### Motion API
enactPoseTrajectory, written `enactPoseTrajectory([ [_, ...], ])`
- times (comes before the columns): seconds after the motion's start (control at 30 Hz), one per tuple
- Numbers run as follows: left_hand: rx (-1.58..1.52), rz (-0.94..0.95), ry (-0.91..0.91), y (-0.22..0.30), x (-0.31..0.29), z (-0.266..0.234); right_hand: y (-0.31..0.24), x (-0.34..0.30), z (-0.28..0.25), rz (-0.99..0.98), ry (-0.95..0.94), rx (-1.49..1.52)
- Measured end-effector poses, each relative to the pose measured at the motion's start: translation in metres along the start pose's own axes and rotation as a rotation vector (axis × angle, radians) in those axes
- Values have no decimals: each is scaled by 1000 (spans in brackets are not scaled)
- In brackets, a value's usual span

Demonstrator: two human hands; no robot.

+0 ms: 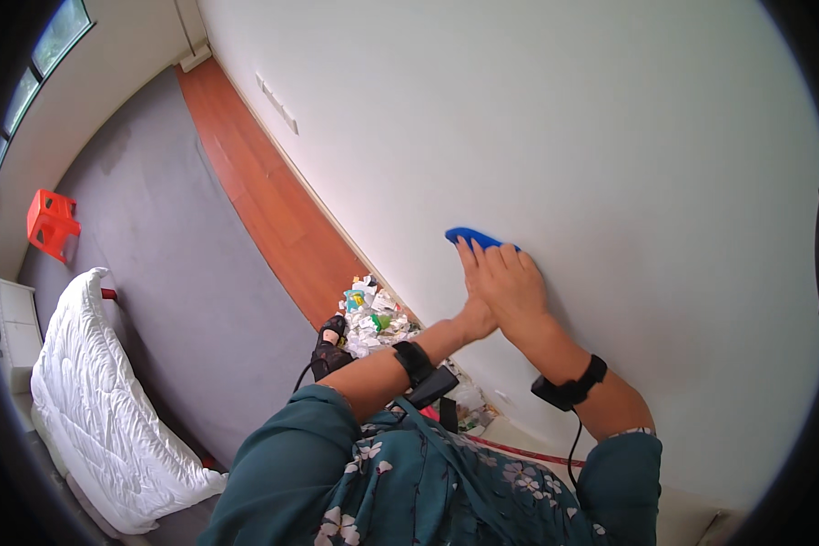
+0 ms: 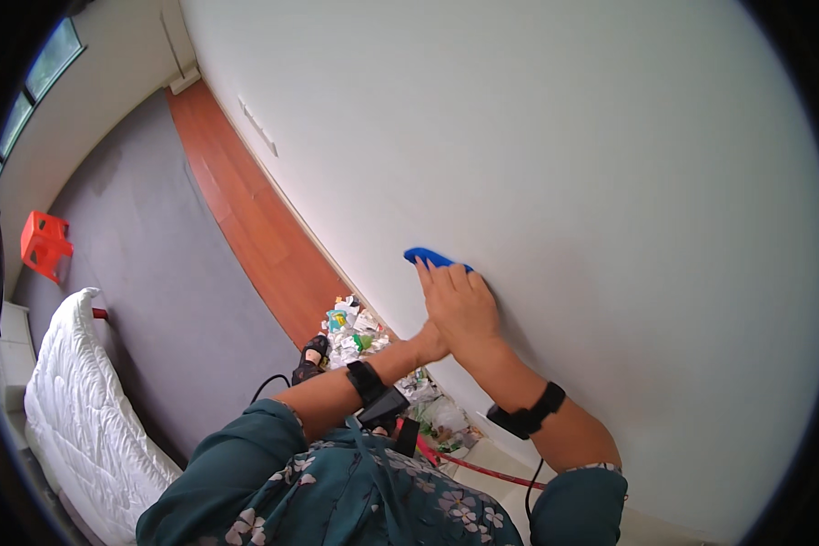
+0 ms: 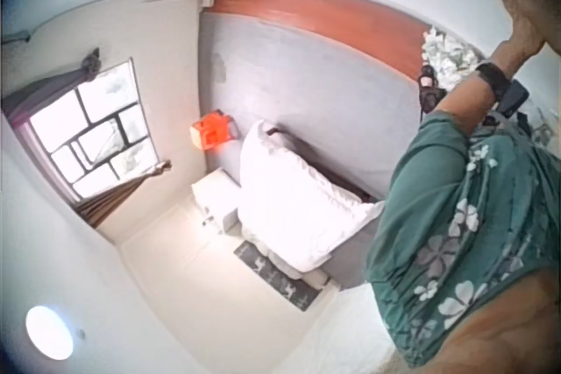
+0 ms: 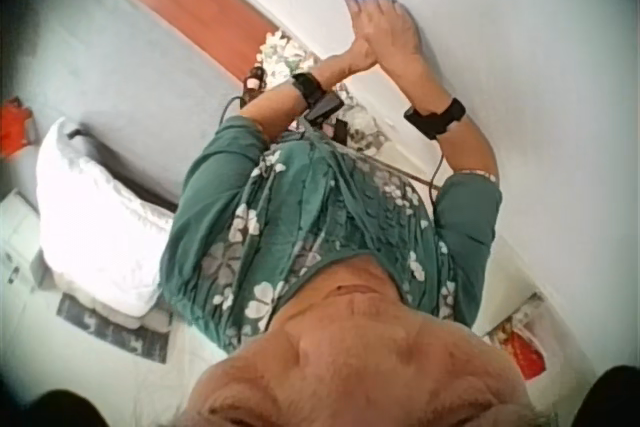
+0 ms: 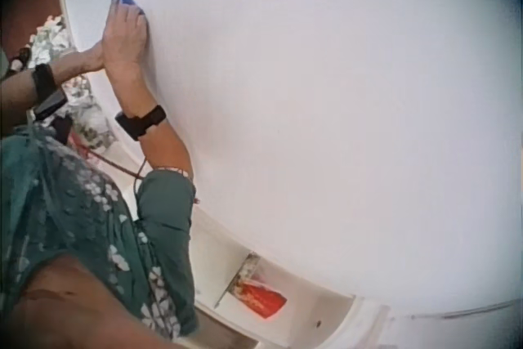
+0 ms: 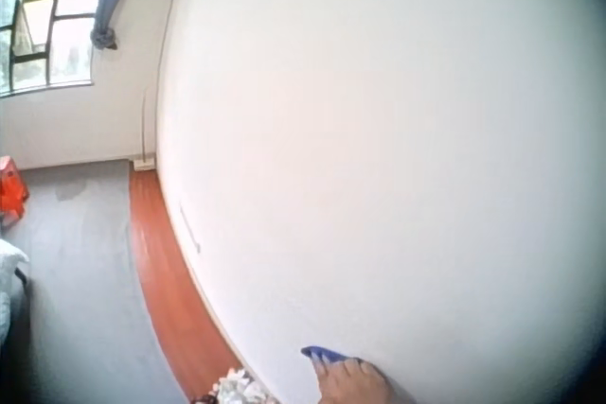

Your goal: Cleaning a wall and door frame using a blue cloth.

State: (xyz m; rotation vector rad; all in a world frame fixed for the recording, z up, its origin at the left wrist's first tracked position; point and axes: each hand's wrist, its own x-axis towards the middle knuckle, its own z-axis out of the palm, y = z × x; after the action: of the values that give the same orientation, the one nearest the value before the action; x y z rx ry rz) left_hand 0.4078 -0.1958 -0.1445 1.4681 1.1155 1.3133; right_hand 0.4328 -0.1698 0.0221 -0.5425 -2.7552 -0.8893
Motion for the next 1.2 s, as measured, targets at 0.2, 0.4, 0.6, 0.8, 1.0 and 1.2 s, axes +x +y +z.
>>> enactPoseTrajectory([
  [0.2, 311, 117, -40, 27, -34, 124, 21, -118, -63, 41, -3, -15],
  [0.4, 367, 227, 171, 87, -75, 194, 40, -227, -103, 22, -192, 82],
  [0.6, 267, 228, 255, 91, -74, 194, 43, -230, -106, -24, -193, 103],
  [0.8, 307, 133, 330, 60, -49, 121, 26, -153, -68, -68, -135, 150],
  [1.0, 292, 70, 384, -14, -15, 9, -1, -39, 10, -195, -119, 133],
  [1.2, 440, 194, 306, -91, 9, -126, -52, 73, 113, -222, -134, 75],
])
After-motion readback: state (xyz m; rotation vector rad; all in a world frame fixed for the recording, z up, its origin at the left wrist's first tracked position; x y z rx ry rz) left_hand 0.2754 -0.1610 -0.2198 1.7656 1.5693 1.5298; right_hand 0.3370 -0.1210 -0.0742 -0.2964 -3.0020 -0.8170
